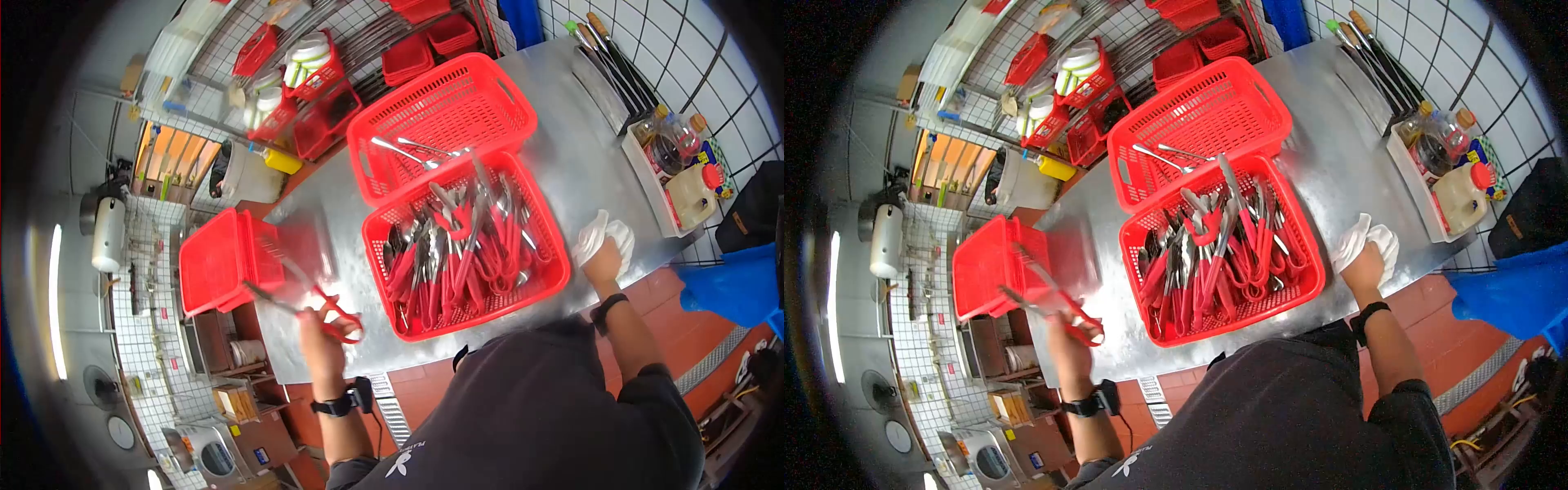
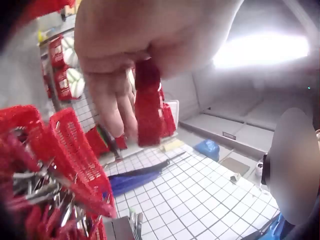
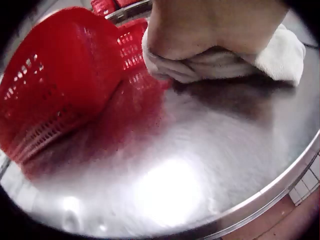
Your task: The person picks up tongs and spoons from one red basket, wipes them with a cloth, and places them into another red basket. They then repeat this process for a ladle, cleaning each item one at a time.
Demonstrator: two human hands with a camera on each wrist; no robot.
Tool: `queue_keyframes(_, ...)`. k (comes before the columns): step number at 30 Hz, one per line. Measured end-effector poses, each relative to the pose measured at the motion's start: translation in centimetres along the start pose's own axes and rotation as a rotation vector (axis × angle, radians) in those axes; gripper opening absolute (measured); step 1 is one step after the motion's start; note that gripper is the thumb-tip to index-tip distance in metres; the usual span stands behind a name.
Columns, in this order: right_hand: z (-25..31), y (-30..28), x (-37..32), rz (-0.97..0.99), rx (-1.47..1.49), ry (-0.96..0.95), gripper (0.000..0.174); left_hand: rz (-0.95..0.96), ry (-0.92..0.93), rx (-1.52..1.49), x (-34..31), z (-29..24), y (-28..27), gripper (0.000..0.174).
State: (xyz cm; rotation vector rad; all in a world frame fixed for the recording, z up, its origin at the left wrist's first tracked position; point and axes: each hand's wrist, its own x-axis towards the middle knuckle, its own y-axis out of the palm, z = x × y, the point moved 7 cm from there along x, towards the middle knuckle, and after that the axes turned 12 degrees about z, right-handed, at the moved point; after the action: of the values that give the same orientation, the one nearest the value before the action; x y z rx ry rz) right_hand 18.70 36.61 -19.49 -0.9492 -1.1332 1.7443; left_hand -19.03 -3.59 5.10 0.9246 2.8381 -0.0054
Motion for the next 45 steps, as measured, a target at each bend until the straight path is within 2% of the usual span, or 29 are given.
queue_keyframes(2, -1.3, 0.9, 0.8, 0.077, -0.034, 0.083, 0.034, 0.058, -0.116, -0.114, -1.7, 3.5, 2.5, 0.017)
queue_keyframes(4, -3.9, 2.5, 3.1, 0.058, 1.223, -0.005, 0.031, 0.138, -0.179, -0.194, -3.1, 5.6, 5.2, 0.022)
queue_keyframes(5, -4.1, 1.4, 3.8, 0.081, 1.184, -0.033, 0.031, 0.208, -0.148, -0.182, -3.6, 6.1, 6.3, 0.026)
queue_keyframes(7, -2.9, -1.4, 4.9, 0.192, 1.683, -0.090, 0.041, 0.270, -0.065, -0.080, -4.2, 6.1, 7.8, 0.031)
queue_keyframes(8, 0.6, -5.1, 3.2, 0.273, 1.846, -0.093, 0.045, 0.284, -0.074, -0.031, -4.3, 6.0, 8.6, 0.032)
queue_keyframes(9, 3.5, -8.4, 1.6, 0.306, 1.808, -0.112, 0.045, 0.310, -0.043, -0.057, -4.5, 5.6, 9.5, 0.032)
queue_keyframes(11, 10.9, -14.6, -1.7, 0.542, 1.945, -0.368, 0.042, 0.378, 0.052, -0.056, -4.5, 5.8, 10.7, 0.029)
queue_keyframes(13, 18.1, -19.2, -6.6, 0.844, 1.947, -0.566, 0.038, 0.467, 0.101, 0.051, -4.5, 6.5, 12.4, 0.032)
queue_keyframes(14, 20.3, -18.7, -8.0, 0.815, 1.899, -0.592, 0.036, 0.524, 0.171, 0.184, -5.0, 5.1, 14.2, 0.035)
queue_keyframes(15, 22.0, -17.8, -9.2, 0.782, 1.854, -0.606, 0.034, 0.576, 0.105, 0.303, -5.4, 5.5, 15.9, 0.035)
queue_keyframes(16, 22.3, -17.2, -9.9, 0.266, 1.284, -0.837, 0.039, 0.680, 0.064, 0.567, -6.3, 5.3, 18.1, 0.035)
queue_keyframes(17, 23.1, -16.6, -11.5, -0.209, 0.664, -0.950, 0.045, 0.774, 0.018, 0.832, -7.1, 5.5, 19.4, 0.037)
queue_keyframes(19, 25.3, -13.6, -10.3, 0.419, 0.893, -0.906, 0.026, 0.741, 0.031, 0.831, -6.8, 5.4, 18.4, 0.038)
queue_keyframes(20, 25.7, -14.4, -10.6, 0.106, 0.597, -1.092, 0.016, 0.702, 0.031, 0.829, -6.6, 5.5, 17.6, 0.040)
queue_keyframes(23, 24.7, -13.4, -10.6, 0.126, 0.467, -1.000, 0.008, 0.647, 0.143, 0.716, -7.3, 6.7, 16.7, 0.044)
queue_keyframes(24, 25.3, -14.9, -11.6, 0.005, 0.332, -1.056, 0.003, 0.645, 0.135, 0.705, -7.6, 7.0, 16.7, 0.044)
queue_keyframes(25, 25.7, -15.1, -11.7, 0.014, 0.323, -1.060, 0.003, 0.639, 0.098, 0.709, -7.7, 7.1, 16.7, 0.042)
queue_keyframes(27, 24.9, -15.5, -10.4, 0.050, 0.605, -0.840, 0.004, 0.621, 0.055, 0.700, -7.6, 6.8, 16.9, 0.041)
queue_keyframes(28, 25.1, -16.3, -10.5, 0.077, 0.513, -0.929, 0.020, 0.614, 0.065, 0.734, -7.5, 6.4, 16.9, 0.040)
queue_keyframes(29, 24.3, -15.8, -9.2, 0.090, 0.512, -0.938, 0.020, 0.608, 0.073, 0.775, -7.2, 5.9, 16.7, 0.039)
queue_keyframes(31, 20.9, -14.2, -4.6, 0.167, 0.798, -0.742, 0.017, 0.646, 0.019, 0.817, -7.3, 5.6, 16.2, 0.037)
queue_keyframes(33, 17.8, -15.9, -0.6, 0.193, 1.399, -0.579, 0.014, 0.743, -0.069, 0.857, -7.4, 7.2, 15.3, 0.036)
queue_keyframes(35, 12.4, -16.8, 4.7, 0.218, 1.475, -0.504, 0.017, 0.660, -0.096, 0.836, -7.6, 10.4, 12.7, 0.036)
queue_keyframes(37, 15.9, -21.7, 0.2, 0.364, 1.493, -0.447, 0.029, 0.572, -0.130, 0.817, -7.6, 11.4, 11.6, 0.036)
queue_keyframes(38, 15.4, -20.9, -0.7, 0.408, 1.676, -0.517, 0.043, 0.534, -0.100, 0.705, -7.6, 11.1, 11.6, 0.037)
queue_keyframes(39, 15.9, -20.4, -1.9, 0.419, 1.663, -0.507, 0.043, 0.495, -0.073, 0.589, -7.7, 10.5, 11.9, 0.037)
queue_keyframes(41, 19.9, -19.0, -5.8, 0.705, 1.671, -0.690, 0.052, 0.492, -0.065, 0.562, -6.9, 9.4, 13.8, 0.043)
queue_keyframes(43, 20.0, -13.5, -7.2, 0.702, 1.447, -0.552, 0.051, 0.445, 0.146, 0.640, -6.3, 7.5, 15.9, 0.050)
queue_keyframes(45, 20.9, -9.0, -8.7, 0.704, 1.262, -0.622, 0.046, 0.435, 0.443, 0.521, -5.7, 6.4, 17.9, 0.049)
